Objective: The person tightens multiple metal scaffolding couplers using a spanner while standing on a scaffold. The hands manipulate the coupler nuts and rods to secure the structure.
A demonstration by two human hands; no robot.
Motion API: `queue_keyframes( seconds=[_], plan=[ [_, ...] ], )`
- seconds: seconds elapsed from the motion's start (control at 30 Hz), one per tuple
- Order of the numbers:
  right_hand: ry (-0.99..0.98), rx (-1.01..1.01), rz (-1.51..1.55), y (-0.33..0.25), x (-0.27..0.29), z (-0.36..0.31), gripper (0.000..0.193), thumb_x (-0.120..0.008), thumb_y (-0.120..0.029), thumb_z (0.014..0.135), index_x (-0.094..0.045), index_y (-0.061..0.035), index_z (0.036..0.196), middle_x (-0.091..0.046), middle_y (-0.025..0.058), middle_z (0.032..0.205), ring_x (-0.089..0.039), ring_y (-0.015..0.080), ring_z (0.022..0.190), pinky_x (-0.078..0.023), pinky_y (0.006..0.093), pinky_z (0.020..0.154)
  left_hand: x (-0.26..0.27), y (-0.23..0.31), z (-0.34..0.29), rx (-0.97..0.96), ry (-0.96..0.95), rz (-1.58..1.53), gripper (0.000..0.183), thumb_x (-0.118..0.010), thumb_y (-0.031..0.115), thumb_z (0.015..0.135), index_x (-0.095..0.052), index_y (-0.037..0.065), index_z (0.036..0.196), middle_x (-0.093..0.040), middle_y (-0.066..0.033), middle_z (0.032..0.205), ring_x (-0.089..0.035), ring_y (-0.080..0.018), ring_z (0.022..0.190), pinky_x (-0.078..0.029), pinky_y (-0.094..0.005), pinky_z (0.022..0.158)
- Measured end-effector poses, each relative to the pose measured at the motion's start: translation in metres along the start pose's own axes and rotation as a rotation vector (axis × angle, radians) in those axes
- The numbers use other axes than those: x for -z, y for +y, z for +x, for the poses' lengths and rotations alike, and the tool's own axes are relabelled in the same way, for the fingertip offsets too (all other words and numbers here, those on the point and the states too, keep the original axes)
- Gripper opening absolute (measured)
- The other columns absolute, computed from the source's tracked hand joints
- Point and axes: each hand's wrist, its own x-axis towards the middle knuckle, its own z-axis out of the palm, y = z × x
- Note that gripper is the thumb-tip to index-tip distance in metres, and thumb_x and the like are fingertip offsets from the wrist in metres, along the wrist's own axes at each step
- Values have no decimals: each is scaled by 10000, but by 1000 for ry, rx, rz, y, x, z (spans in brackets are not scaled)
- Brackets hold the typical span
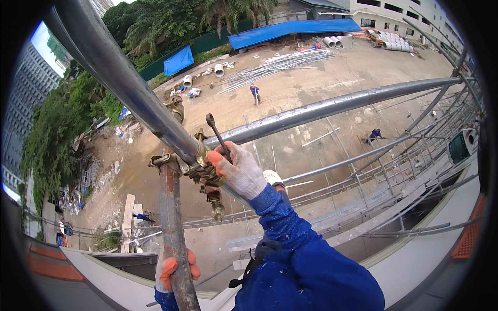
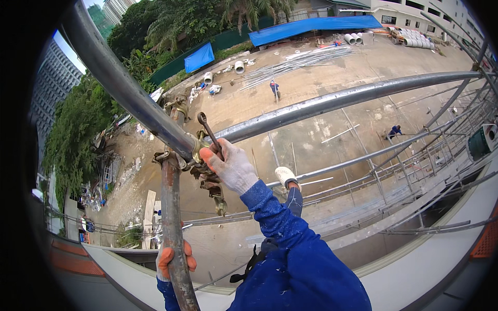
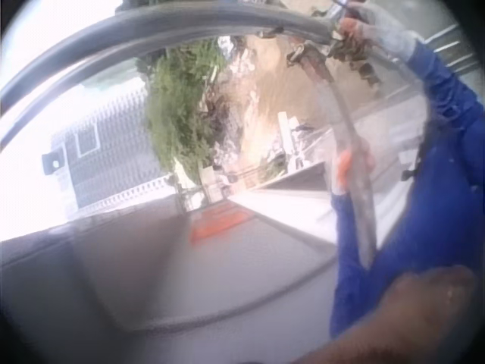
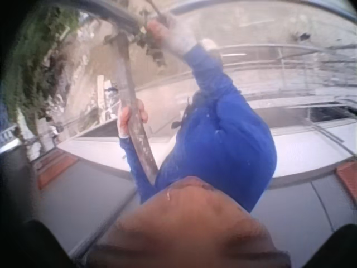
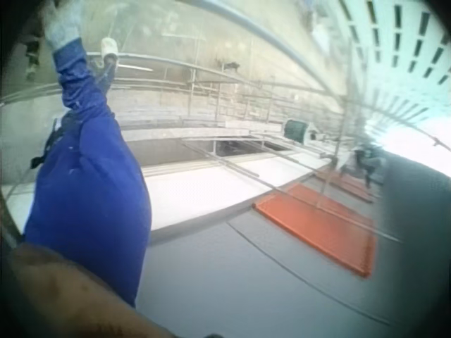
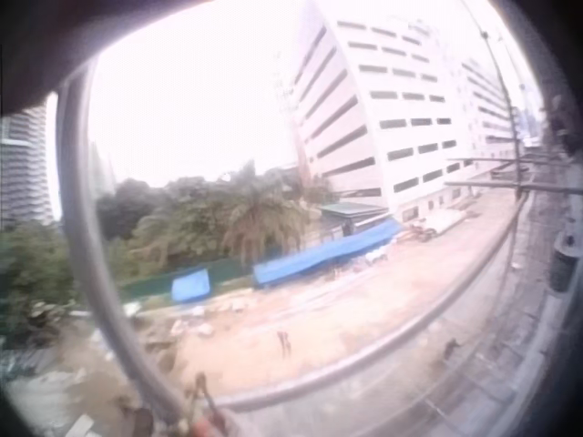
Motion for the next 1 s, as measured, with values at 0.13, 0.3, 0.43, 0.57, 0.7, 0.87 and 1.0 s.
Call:
queue_keyframes(
  seconds=[0.13,0.3,0.43,0.57,0.7,0.87,1.0],
  plan=[
    [-59,-7,-235,1,-2,7,482,-641,-491,852,-597,-15,919,-613,54,663,-551,121,589,-452,290,567,-4,2,-4,-11,46,79,508,-690,366,773,-539,-64,997,-633,-168,774,-662,-251,602,-568,-325,500],
    [-140,35,-184,3,-1,6,364,-610,-381,905,-607,-29,996,-609,48,679,-562,103,620,-460,276,589,-4,6,-6,31,47,116,565,-686,355,748,-474,-1,1133,-615,-156,902,-664,-226,631,-560,-317,509],
    [-186,117,9,8,1,5,321,-606,-310,919,-584,-10,1031,-608,26,707,-549,83,630,-451,247,586,-7,8,-8,64,71,68,565,-669,294,770,-434,17,1203,-609,-149,920,-665,-229,647,-558,-315,523],
    [-110,121,173,13,4,8,273,-601,-256,926,-570,-9,1039,-597,29,730,-498,55,596,-424,218,545,-11,14,-11,101,78,25,534,-651,244,796,-426,19,1224,-605,-148,935,-660,-222,659,-550,-317,539],
    [-145,-13,-36,15,1,7,229,-586,-207,931,-581,15,990,-530,-13,697,-469,50,589,-403,204,525,-12,18,-10,107,52,117,571,-657,285,777,-440,23,1236,-609,-139,930,-650,-206,637,-549,-296,548],
    [-88,-35,165,17,-6,1,325,-629,-326,899,-566,-36,1032,-468,-18,574,-401,47,440,-238,199,355,-6,20,-7,109,-65,63,684,-658,232,829,-302,82,1393,-605,-116,945,-642,-189,673,-521,-282,587],
    [-4,-42,223,19,-8,4,338,-639,-272,888,-537,-2,1063,-515,-28,708,-419,31,503,-275,181,390,0,19,-4,109,-119,45,702,-659,207,847,-271,76,1417,-607,-114,949,-640,-183,682,-518,-283,613]
  ],
)
